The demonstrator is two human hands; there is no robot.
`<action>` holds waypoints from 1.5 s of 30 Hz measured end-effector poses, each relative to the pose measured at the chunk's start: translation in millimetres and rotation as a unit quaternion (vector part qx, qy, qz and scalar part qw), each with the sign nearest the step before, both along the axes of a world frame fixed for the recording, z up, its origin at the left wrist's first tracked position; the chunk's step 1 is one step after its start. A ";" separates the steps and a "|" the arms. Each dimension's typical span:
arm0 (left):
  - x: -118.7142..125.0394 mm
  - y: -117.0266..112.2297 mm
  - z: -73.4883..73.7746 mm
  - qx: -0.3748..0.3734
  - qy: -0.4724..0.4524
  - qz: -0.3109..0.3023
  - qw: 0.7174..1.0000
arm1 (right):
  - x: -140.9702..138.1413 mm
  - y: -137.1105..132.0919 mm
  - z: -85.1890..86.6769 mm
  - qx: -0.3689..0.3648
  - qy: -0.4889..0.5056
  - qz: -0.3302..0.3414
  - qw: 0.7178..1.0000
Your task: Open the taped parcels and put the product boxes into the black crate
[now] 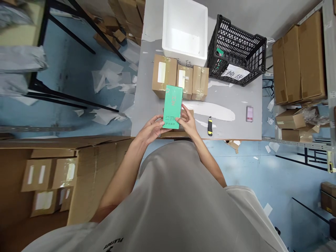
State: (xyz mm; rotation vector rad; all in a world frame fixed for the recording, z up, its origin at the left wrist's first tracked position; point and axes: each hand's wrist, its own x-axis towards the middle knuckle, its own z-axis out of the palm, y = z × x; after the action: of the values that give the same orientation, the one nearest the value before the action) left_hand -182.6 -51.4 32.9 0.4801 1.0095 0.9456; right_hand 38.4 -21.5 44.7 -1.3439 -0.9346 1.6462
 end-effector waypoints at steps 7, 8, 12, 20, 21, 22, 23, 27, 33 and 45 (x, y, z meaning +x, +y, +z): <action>4.4 -4.0 -5.3 -0.003 0.015 0.014 1.000 | 7.5 -3.4 -10.3 0.009 0.011 0.026 1.000; 6.9 -3.6 -6.9 -0.003 0.028 0.029 0.999 | 8.4 -1.8 -10.1 0.007 0.007 0.024 1.000; 17.6 2.1 -12.6 0.008 0.121 0.097 0.988 | 6.0 5.0 -6.4 0.010 -0.016 -0.017 1.000; 33.3 -0.5 4.0 0.127 0.318 0.112 0.933 | -16.1 7.4 1.8 0.023 -0.034 -0.050 0.998; 31.1 -1.2 6.3 0.133 0.299 0.107 0.939 | -14.7 7.5 0.9 0.022 -0.034 -0.053 0.998; 27.6 -1.3 7.8 0.134 0.274 0.101 0.947 | -12.2 7.5 -0.4 0.021 -0.033 -0.054 0.998; 23.1 -0.9 8.6 0.128 0.245 0.095 0.956 | -8.9 7.2 -2.2 0.020 -0.029 -0.053 0.998; 2.9 3.0 5.8 0.038 0.120 0.038 0.991 | 4.0 3.2 -11.5 0.023 -0.015 -0.035 0.999; -5.2 4.1 -6.7 -0.037 0.082 0.024 0.996 | 6.0 -2.1 -21.8 0.019 -0.028 0.001 0.999; 32.1 -11.1 -0.6 0.213 0.476 0.099 0.847 | -20.6 13.9 -5.7 0.096 -0.101 -0.046 0.989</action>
State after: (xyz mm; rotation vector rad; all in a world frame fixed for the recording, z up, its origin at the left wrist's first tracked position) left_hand -150.5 -62.4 32.4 1.3246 1.7713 1.1394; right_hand 17.7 -7.6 39.0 -1.4151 -1.1036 1.3322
